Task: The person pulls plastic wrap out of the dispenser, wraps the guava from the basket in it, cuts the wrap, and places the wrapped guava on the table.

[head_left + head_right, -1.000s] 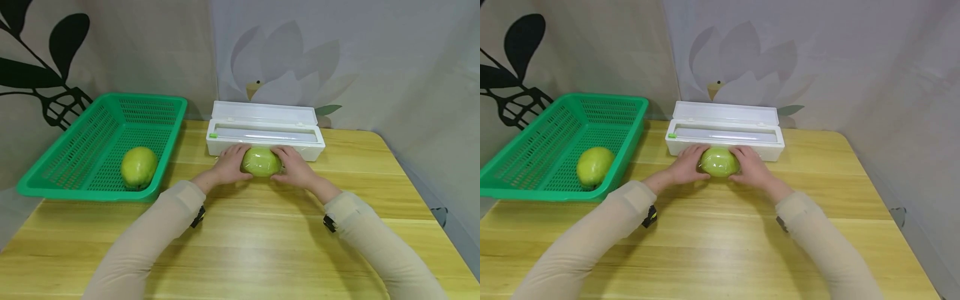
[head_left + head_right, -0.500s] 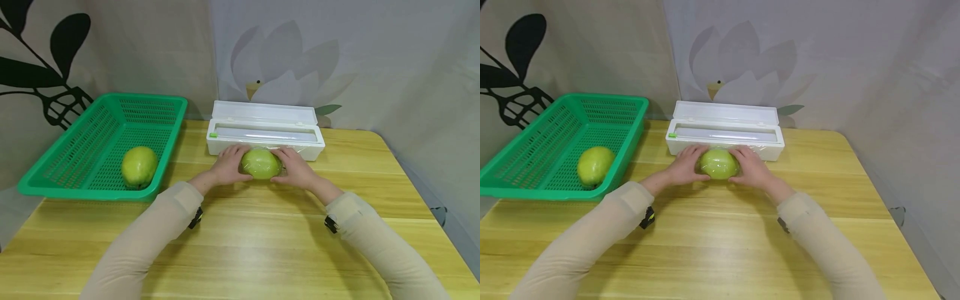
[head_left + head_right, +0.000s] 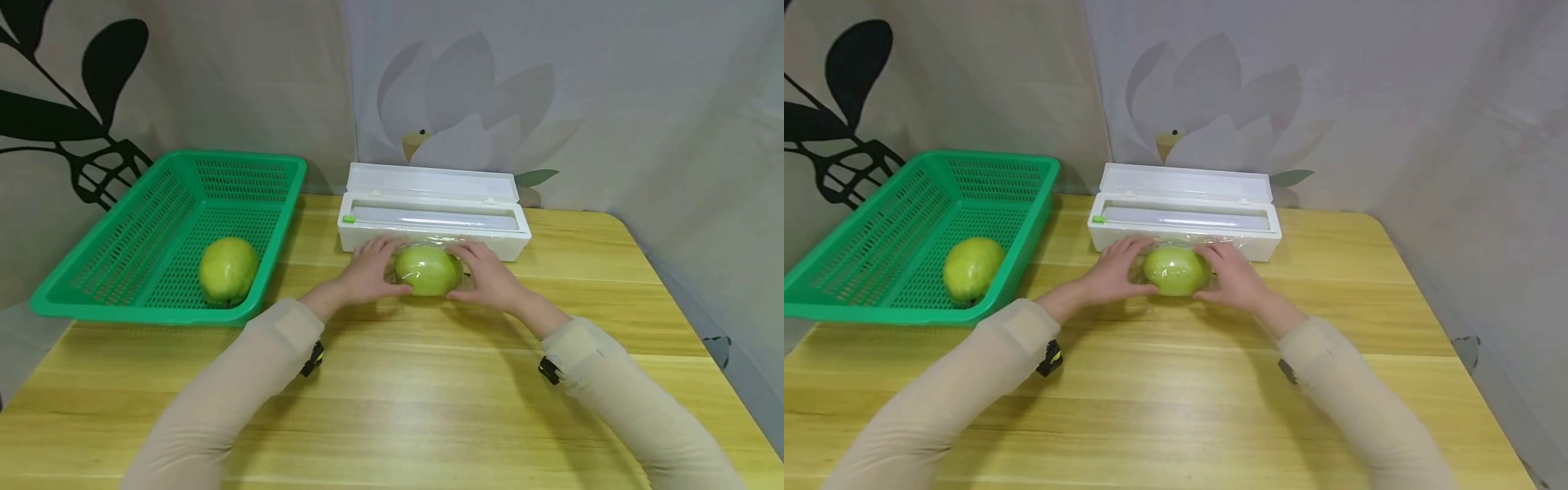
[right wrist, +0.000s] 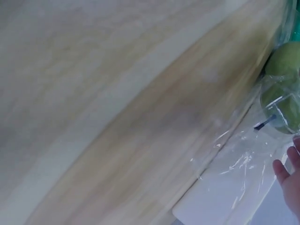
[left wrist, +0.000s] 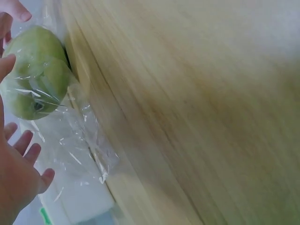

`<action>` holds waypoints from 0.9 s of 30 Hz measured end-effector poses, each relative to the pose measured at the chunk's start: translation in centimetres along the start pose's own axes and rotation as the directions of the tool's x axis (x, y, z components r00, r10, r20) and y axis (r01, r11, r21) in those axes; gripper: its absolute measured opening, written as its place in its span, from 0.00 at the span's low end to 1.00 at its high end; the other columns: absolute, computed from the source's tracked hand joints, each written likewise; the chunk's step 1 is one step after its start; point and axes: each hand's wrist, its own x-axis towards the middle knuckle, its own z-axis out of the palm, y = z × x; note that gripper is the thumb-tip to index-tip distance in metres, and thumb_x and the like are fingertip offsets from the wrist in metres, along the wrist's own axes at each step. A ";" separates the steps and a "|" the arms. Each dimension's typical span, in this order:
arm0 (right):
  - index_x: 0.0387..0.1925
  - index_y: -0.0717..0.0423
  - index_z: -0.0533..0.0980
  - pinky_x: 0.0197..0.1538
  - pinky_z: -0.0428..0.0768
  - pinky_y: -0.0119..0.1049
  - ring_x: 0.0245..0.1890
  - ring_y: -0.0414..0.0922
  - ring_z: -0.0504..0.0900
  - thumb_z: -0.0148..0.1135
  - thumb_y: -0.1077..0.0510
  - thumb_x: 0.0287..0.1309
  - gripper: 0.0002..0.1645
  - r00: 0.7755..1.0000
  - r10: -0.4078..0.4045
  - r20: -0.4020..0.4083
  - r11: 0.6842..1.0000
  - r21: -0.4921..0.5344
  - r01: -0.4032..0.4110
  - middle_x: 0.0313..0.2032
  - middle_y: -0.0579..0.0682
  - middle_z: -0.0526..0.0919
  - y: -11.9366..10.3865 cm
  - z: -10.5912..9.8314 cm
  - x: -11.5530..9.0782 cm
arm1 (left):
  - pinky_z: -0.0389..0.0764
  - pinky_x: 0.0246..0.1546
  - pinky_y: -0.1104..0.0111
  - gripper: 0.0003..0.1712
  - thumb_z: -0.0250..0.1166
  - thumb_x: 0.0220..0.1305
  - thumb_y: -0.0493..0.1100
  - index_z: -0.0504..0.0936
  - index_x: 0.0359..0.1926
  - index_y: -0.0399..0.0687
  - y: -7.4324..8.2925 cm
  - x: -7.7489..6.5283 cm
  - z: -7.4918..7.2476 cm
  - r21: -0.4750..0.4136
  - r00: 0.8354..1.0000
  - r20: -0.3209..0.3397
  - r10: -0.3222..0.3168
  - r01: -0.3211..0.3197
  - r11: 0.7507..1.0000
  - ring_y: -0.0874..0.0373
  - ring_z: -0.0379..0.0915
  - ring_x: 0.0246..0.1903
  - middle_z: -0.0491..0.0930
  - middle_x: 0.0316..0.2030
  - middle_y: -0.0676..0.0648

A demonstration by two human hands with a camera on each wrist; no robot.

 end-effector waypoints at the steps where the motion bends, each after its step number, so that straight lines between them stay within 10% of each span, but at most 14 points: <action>1: 0.62 0.60 0.64 0.64 0.65 0.55 0.60 0.57 0.64 0.75 0.48 0.39 0.49 1.000 0.002 -0.004 1.000 0.000 -0.002 0.58 0.60 0.69 0.0 -0.1 -0.1 | 0.45 0.70 0.46 0.52 0.67 0.52 0.60 0.52 0.71 0.50 0.0 -0.1 0.0 -0.003 1.000 -0.003 0.000 0.000 1.000 0.46 0.48 0.69 0.57 0.68 0.44; 8: 0.63 0.61 0.63 0.65 0.65 0.54 0.61 0.56 0.65 0.72 0.47 0.45 0.47 0.999 0.038 -0.016 0.999 0.013 -0.037 0.59 0.60 0.70 -0.1 -1.4 -0.4 | 0.55 0.68 0.50 0.32 0.60 0.62 0.54 0.66 0.63 0.46 -0.3 -0.1 -0.8 -0.001 0.975 -0.214 -0.053 0.055 0.999 0.49 0.60 0.63 0.69 0.61 0.45; 13: 0.60 0.63 0.67 0.63 0.66 0.51 0.59 0.55 0.67 0.67 0.50 0.52 0.37 0.995 0.085 -0.055 0.995 0.063 -0.081 0.56 0.59 0.73 -0.1 -2.8 0.3 | 0.63 0.63 0.54 0.24 0.62 0.62 0.48 0.71 0.56 0.43 -1.4 0.3 -1.8 -0.090 0.849 -0.473 -0.235 0.219 0.972 0.48 0.65 0.58 0.73 0.54 0.43; 17: 0.60 0.63 0.67 0.65 0.63 0.52 0.62 0.56 0.65 0.64 0.52 0.56 0.33 0.986 0.152 -0.073 0.981 0.130 -0.141 0.57 0.60 0.72 0.2 -3.6 1.2 | 0.62 0.63 0.54 0.33 0.64 0.59 0.48 0.65 0.62 0.41 -2.9 0.8 -2.2 -0.206 0.761 -0.523 -0.383 0.323 0.924 0.45 0.61 0.60 0.68 0.59 0.39; 27: 0.58 0.61 0.69 0.64 0.66 0.50 0.60 0.55 0.70 0.59 0.51 0.60 0.29 0.968 0.245 -0.046 0.932 0.287 -0.222 0.56 0.60 0.75 -0.6 -3.5 4.9 | 0.64 0.66 0.57 0.38 0.64 0.61 0.43 0.58 0.69 0.44 -5.7 1.0 -3.1 -0.395 0.794 -0.380 -0.474 0.324 0.859 0.44 0.59 0.66 0.61 0.68 0.40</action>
